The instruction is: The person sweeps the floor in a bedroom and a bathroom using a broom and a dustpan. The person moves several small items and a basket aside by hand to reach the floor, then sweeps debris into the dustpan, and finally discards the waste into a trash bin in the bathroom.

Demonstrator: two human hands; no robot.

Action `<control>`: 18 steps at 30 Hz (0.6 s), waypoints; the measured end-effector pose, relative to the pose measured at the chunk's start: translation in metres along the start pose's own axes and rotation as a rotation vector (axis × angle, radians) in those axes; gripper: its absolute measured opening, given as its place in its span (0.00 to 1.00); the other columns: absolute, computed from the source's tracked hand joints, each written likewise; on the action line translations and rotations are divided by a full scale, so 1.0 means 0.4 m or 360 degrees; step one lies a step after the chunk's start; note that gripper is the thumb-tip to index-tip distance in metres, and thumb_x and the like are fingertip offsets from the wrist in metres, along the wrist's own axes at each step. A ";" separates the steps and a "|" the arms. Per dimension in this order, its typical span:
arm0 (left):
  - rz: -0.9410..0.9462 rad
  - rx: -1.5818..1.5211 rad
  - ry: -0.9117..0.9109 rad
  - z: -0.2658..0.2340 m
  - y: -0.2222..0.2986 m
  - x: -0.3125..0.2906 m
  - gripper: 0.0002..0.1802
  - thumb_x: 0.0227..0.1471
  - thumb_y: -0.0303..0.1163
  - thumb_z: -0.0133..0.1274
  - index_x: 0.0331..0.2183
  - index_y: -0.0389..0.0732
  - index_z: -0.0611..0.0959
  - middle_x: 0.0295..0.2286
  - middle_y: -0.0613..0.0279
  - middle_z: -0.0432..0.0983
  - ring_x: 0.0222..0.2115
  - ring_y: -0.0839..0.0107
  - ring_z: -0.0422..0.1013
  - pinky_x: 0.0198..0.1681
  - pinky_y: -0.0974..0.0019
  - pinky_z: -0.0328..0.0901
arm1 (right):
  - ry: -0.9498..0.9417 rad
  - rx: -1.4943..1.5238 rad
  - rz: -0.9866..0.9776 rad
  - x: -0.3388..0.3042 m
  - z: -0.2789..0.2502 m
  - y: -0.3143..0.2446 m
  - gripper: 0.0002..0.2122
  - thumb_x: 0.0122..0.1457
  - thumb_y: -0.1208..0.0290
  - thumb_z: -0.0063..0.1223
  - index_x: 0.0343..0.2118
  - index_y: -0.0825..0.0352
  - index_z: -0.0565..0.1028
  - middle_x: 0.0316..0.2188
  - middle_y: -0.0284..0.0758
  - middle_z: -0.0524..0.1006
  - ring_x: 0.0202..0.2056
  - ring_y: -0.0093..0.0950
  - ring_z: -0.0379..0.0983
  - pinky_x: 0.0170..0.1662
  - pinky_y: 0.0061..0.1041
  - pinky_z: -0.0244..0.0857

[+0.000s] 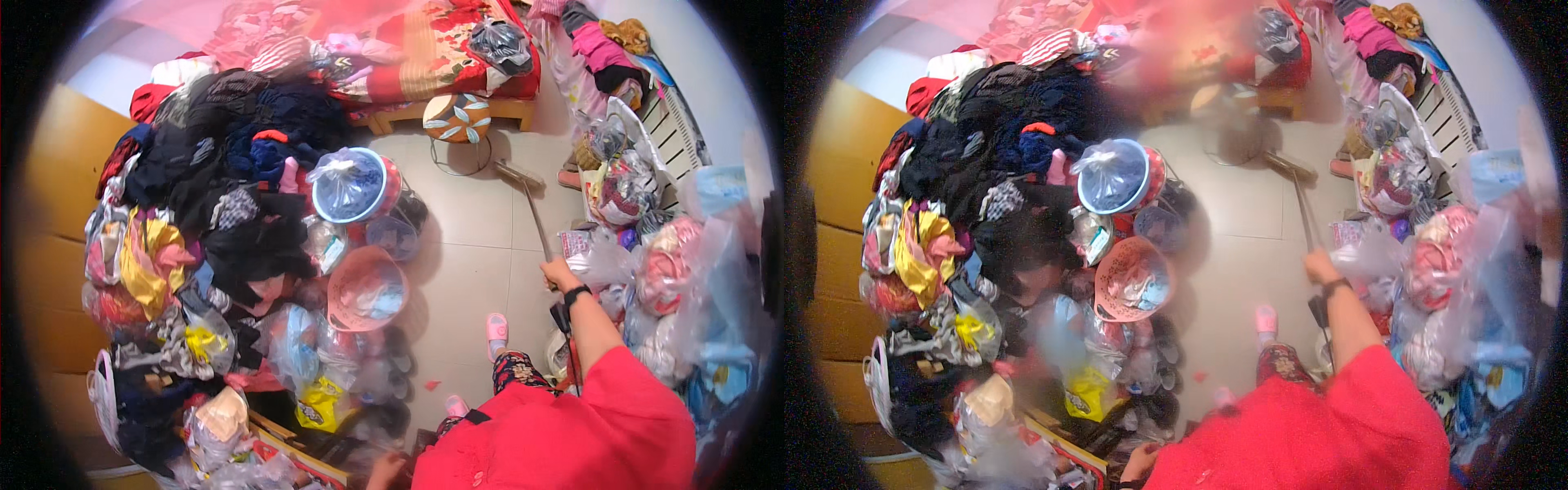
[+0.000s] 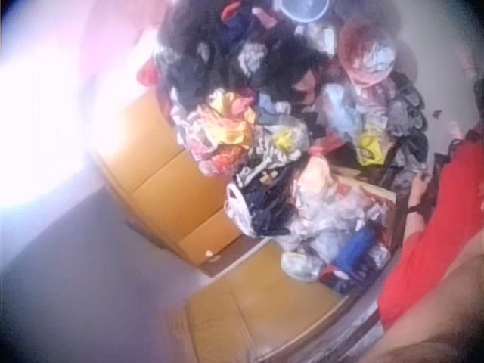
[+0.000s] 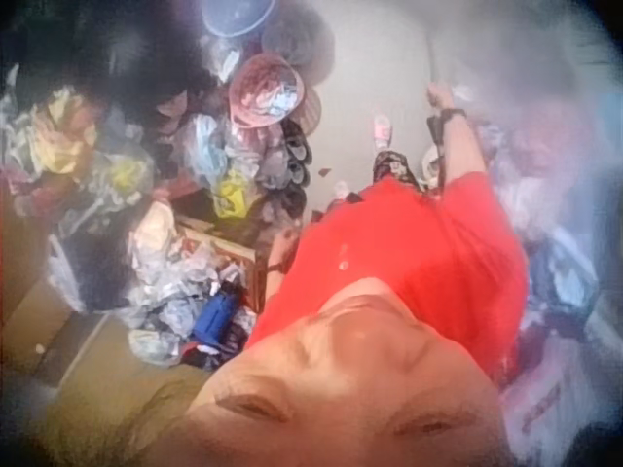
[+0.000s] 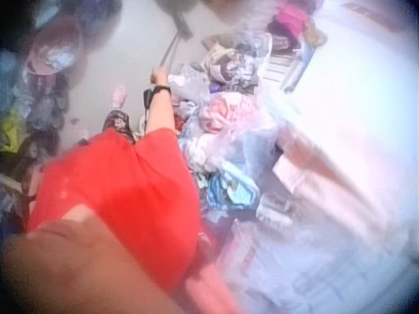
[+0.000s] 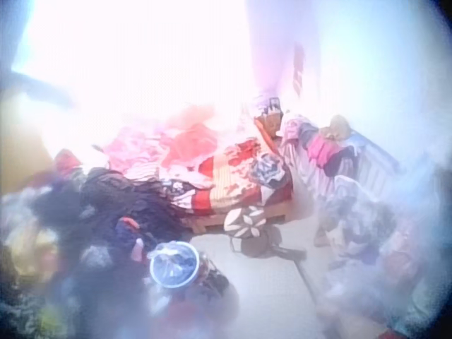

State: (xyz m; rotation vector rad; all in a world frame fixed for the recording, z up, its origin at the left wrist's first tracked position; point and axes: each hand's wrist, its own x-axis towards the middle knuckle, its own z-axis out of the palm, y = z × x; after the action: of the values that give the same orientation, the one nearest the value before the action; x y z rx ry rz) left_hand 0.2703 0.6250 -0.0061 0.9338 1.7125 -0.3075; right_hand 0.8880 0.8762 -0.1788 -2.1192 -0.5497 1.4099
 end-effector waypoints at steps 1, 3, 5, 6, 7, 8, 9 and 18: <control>0.0110 0.0027 0.0030 -0.003 0.038 0.005 0.21 0.47 0.35 0.55 0.42 0.33 0.76 0.32 0.52 0.78 0.31 0.66 0.74 0.34 0.67 0.67 | -0.0035 -0.0302 -0.0163 0.088 0.006 0.010 0.03 0.41 0.76 0.52 0.16 0.68 0.71 0.13 0.38 0.71 0.14 0.32 0.67 0.17 0.32 0.60; -0.0080 0.0142 0.0128 -0.009 0.115 0.011 0.20 0.48 0.33 0.54 0.43 0.34 0.76 0.34 0.56 0.78 0.32 0.69 0.73 0.35 0.67 0.67 | -0.0304 -0.0796 -0.0451 0.186 0.021 0.069 0.03 0.37 0.76 0.55 0.16 0.66 0.73 0.15 0.40 0.74 0.18 0.35 0.71 0.22 0.34 0.64; -0.0087 -0.0022 0.0113 -0.018 0.185 0.026 0.21 0.47 0.34 0.53 0.43 0.35 0.76 0.34 0.52 0.77 0.33 0.67 0.74 0.36 0.65 0.68 | -0.0468 -0.1760 -0.0850 0.165 0.011 0.158 0.04 0.31 0.74 0.61 0.14 0.63 0.77 0.19 0.40 0.77 0.21 0.36 0.74 0.26 0.34 0.67; -0.0045 -0.0247 0.0113 -0.020 0.219 0.037 0.22 0.47 0.35 0.52 0.44 0.35 0.76 0.35 0.49 0.77 0.33 0.65 0.74 0.37 0.63 0.68 | -0.0568 -0.2278 -0.1317 0.109 -0.011 0.198 0.05 0.29 0.72 0.63 0.13 0.61 0.78 0.21 0.40 0.78 0.22 0.37 0.74 0.27 0.34 0.68; -0.0057 -0.0230 0.0113 -0.021 0.248 0.050 0.22 0.47 0.35 0.52 0.44 0.35 0.76 0.35 0.49 0.77 0.33 0.65 0.74 0.37 0.63 0.68 | -0.1104 -0.2559 -0.0761 0.060 -0.051 0.212 0.05 0.32 0.72 0.61 0.17 0.63 0.80 0.21 0.42 0.77 0.23 0.38 0.75 0.27 0.35 0.69; 0.0023 -0.0248 0.0158 -0.024 0.272 0.069 0.22 0.47 0.34 0.52 0.44 0.35 0.76 0.35 0.51 0.77 0.32 0.67 0.74 0.35 0.64 0.68 | -0.0902 -0.2544 -0.1000 -0.037 -0.086 0.238 0.05 0.37 0.71 0.58 0.19 0.66 0.80 0.21 0.43 0.77 0.25 0.40 0.75 0.28 0.35 0.69; 0.0132 -0.0274 0.0208 -0.029 0.292 0.089 0.22 0.47 0.34 0.52 0.45 0.35 0.76 0.35 0.52 0.77 0.31 0.69 0.74 0.34 0.66 0.68 | -0.0609 -0.1805 -0.0188 -0.134 -0.130 0.245 0.07 0.41 0.70 0.54 0.20 0.68 0.79 0.23 0.46 0.77 0.27 0.42 0.75 0.29 0.35 0.69; 0.0392 -0.0246 0.0183 -0.100 0.390 0.300 0.21 0.46 0.35 0.54 0.42 0.33 0.77 0.35 0.53 0.78 0.34 0.66 0.74 0.37 0.65 0.68 | -0.0510 -0.0848 0.0375 -0.624 -0.287 0.074 0.15 0.52 0.60 0.50 0.26 0.71 0.73 0.13 0.42 0.72 0.15 0.33 0.70 0.18 0.32 0.64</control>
State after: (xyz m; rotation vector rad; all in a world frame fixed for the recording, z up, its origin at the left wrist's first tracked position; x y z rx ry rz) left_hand 0.3444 0.8035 -0.0613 1.0508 1.6766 0.0413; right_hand 0.9029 0.6806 0.0162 -2.4370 -0.9064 1.9247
